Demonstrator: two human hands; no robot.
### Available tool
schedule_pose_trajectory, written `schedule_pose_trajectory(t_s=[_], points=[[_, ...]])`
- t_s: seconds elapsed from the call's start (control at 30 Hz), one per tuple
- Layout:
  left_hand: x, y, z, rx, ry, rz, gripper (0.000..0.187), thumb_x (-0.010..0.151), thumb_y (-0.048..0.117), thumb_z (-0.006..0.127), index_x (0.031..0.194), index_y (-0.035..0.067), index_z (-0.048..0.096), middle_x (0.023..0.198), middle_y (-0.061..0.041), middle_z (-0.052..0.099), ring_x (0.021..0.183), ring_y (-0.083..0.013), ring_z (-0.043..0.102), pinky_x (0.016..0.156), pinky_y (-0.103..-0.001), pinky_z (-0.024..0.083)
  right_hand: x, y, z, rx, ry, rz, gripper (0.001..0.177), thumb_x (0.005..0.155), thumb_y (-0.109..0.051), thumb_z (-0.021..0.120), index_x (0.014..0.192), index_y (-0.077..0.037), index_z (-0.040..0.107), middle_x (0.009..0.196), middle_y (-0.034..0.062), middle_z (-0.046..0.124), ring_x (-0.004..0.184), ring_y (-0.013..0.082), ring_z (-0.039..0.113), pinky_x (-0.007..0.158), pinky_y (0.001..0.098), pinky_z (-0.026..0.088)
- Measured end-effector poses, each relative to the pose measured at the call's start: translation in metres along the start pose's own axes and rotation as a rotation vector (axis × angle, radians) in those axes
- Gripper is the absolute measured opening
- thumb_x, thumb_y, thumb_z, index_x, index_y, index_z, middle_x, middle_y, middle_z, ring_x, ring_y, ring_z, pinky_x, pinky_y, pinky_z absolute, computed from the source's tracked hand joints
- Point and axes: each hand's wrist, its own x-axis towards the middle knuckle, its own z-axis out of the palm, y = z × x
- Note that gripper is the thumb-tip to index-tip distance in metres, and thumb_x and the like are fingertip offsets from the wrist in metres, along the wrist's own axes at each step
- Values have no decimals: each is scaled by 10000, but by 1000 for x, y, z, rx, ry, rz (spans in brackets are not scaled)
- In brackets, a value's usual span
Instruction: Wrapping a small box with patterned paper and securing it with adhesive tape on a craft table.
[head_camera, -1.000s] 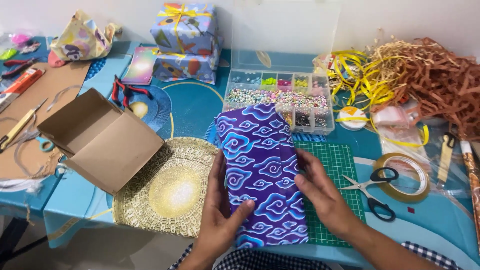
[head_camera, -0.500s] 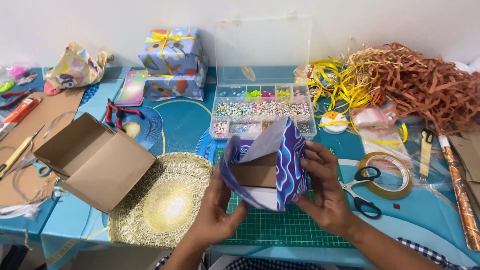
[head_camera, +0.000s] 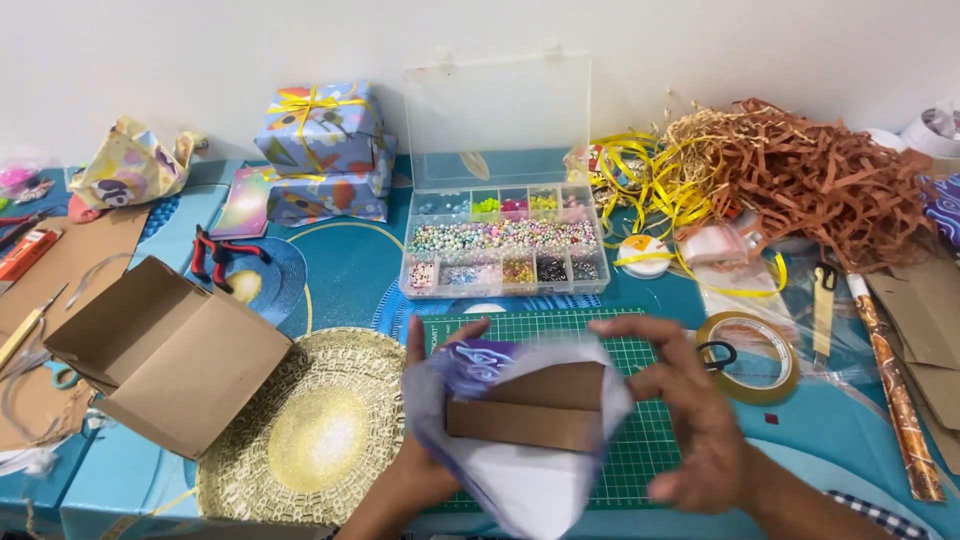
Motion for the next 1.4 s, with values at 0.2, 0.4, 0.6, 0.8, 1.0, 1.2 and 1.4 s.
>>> schedule_pose_trajectory(t_s=[0.2,0.4,0.6,0.8,1.0,1.2,1.4], points=[[-16,12,-6,491,-311,404,1326,1000,290,967,1865,215,-35,1799,-249,423,1473,-324,678,1278,-513,544,116,-92,-20,-577,-135,39,1034,655,-670,1046,1477,-147,700,1484,79,790,1365,299,755,1171,587,492],[-3,9,-12,1046,-174,326,655,969,463,758,1532,145,649,1598,-69,718,1603,-176,588,1494,-476,-65,165,-58,34,-1207,-459,-191,99,707,-242,838,679,-302,764,651,36,777,623,327,750,801,550,521],[-28,-10,-51,1105,-242,490,1118,1126,528,650,1829,-45,-3,1917,-316,-202,1773,-471,-299,1462,-610,-165,168,-64,22,-1360,-256,-182,327,867,-572,903,1022,-309,787,701,-36,786,783,365,752,787,504,592],[-26,-34,-56,1032,-119,460,748,1108,543,715,1651,69,518,1595,-260,581,1457,-423,653,1131,-533,628,87,-51,-21,-321,501,-2,233,1238,-55,525,1388,109,596,1208,264,754,1177,345,782,1108,412,610],[-18,-23,-27,1032,-98,555,749,1126,347,752,1696,16,396,1614,-274,561,1474,-441,629,1174,-545,587,-49,53,11,-350,76,16,769,1132,-617,509,1621,-26,565,1688,215,573,1573,350,592,1290,499,509],[-17,5,-20,1020,-264,500,1023,1174,316,751,1880,169,25,1980,-213,-45,1859,-468,44,1475,-602,240,-28,63,11,-321,45,-66,730,1104,-439,739,1708,-76,552,1648,196,569,1594,374,569,1319,540,555],[-11,34,-1,1175,-112,692,725,1109,405,791,1754,218,518,1872,-189,376,1804,-525,320,1453,-782,318,2,55,1,-351,43,-88,696,963,-469,893,1508,-58,755,1495,140,598,1449,320,613,1242,502,590]])
